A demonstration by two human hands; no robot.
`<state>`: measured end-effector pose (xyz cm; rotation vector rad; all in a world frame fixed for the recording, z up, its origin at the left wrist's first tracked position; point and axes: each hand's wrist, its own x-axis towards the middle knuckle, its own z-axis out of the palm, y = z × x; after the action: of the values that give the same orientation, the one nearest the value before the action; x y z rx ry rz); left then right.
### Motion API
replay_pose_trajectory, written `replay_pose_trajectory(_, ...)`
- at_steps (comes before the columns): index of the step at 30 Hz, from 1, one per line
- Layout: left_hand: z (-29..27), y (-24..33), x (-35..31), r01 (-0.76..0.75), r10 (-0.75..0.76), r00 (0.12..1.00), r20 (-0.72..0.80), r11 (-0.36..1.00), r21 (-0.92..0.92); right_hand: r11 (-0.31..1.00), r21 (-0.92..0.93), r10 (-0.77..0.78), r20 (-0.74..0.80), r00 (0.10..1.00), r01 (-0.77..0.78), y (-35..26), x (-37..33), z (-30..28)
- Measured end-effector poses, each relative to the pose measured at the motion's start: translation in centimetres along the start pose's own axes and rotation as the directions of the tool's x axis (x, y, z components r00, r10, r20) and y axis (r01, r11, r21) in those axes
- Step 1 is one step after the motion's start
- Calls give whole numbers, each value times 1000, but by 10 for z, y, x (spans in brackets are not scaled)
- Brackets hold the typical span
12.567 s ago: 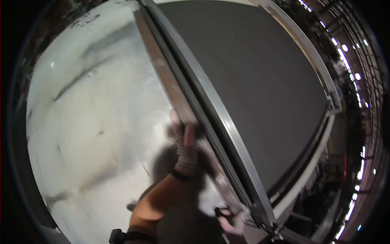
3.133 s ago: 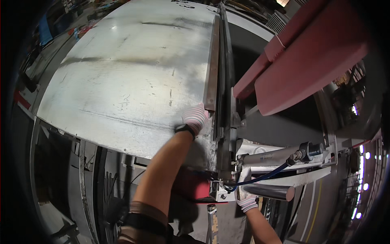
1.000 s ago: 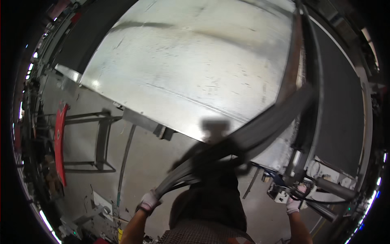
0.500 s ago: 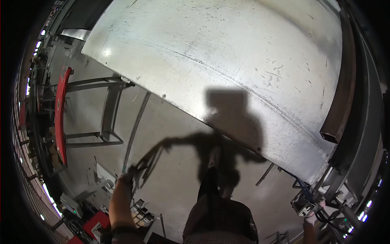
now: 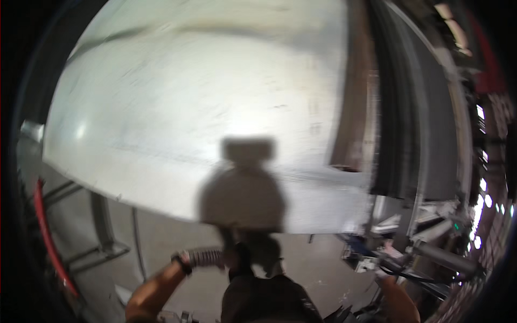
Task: Cutting, measuring, labeling, and applying adhesive to insulation foam boards on a factory production line.
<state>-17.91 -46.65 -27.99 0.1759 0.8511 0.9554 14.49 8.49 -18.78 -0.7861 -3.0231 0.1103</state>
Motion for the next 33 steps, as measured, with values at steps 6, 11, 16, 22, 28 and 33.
replay_pose_trajectory(6,126,217,21,-489,657,707,-261,722,490,999,37,18,21,1000,-18,-19,20,4)
replay_pose_trajectory(11,51,279,114,-96,959,250,-131,160,983,996,84,23,42,999,-27,-43,46,1)
replay_pose_trajectory(16,74,340,135,-444,595,509,-622,801,402,992,121,28,64,998,-36,-59,64,1)
replay_pose_trajectory(22,102,369,185,-692,491,705,-512,633,-347,988,152,-5,76,997,-7,-89,84,4)
replay_pose_trajectory(28,55,343,243,-363,896,414,-160,324,874,983,178,-60,53,997,50,-116,98,17)
replay_pose_trajectory(33,129,391,221,76,814,446,-372,379,922,983,177,-60,69,996,47,-91,80,19)
